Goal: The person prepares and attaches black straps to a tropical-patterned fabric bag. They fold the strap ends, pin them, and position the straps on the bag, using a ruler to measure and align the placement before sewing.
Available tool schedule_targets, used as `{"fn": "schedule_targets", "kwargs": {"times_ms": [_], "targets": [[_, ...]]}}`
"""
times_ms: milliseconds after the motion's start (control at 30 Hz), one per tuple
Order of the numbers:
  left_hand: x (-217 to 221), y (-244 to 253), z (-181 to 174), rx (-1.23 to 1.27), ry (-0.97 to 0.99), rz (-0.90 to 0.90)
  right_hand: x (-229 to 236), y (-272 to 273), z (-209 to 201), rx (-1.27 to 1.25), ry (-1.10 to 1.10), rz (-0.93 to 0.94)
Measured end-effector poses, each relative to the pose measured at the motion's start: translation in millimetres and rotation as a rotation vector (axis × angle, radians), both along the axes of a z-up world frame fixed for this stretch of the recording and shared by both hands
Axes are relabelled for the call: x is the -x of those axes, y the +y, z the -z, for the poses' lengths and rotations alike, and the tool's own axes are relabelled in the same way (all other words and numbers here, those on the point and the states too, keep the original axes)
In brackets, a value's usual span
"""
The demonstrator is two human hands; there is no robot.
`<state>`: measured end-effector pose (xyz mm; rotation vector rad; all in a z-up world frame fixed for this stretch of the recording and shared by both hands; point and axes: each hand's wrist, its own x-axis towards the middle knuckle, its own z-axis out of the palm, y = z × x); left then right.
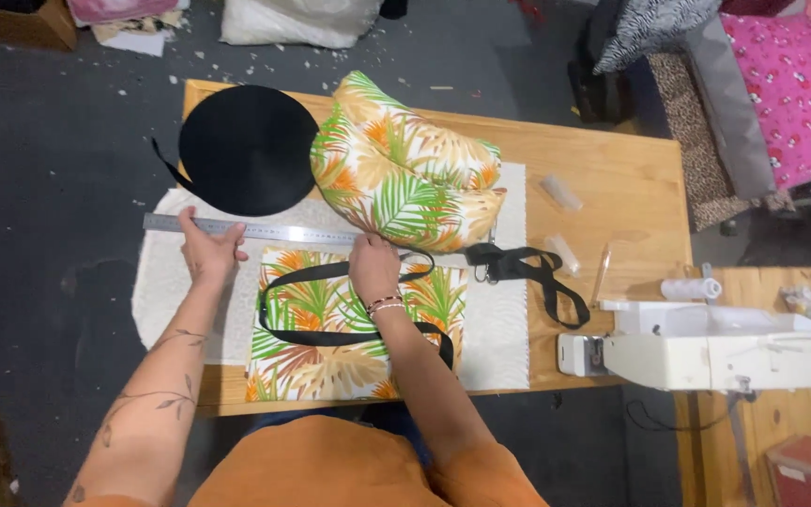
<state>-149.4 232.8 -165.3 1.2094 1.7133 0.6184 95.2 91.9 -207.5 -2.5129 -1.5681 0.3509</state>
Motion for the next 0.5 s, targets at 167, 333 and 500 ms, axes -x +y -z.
{"fn": "schedule_targets", "kwargs": {"times_ms": [167, 333, 500], "targets": [[-5.2, -4.6, 8.6, -0.054, 0.194, 0.108, 8.4, -11.0, -53.9, 0.04, 0.012, 0.08], [-5.2, -11.4, 44.5, -0.055, 0.26, 0.207, 0.7, -17.7, -59.8, 0.105, 0.079, 0.129], [-12.0, -55.5, 4.1, -0.193, 0.139, 0.313, -25.5, -40.1, -64.7, -0.183, 0.361, 0.078]]}}
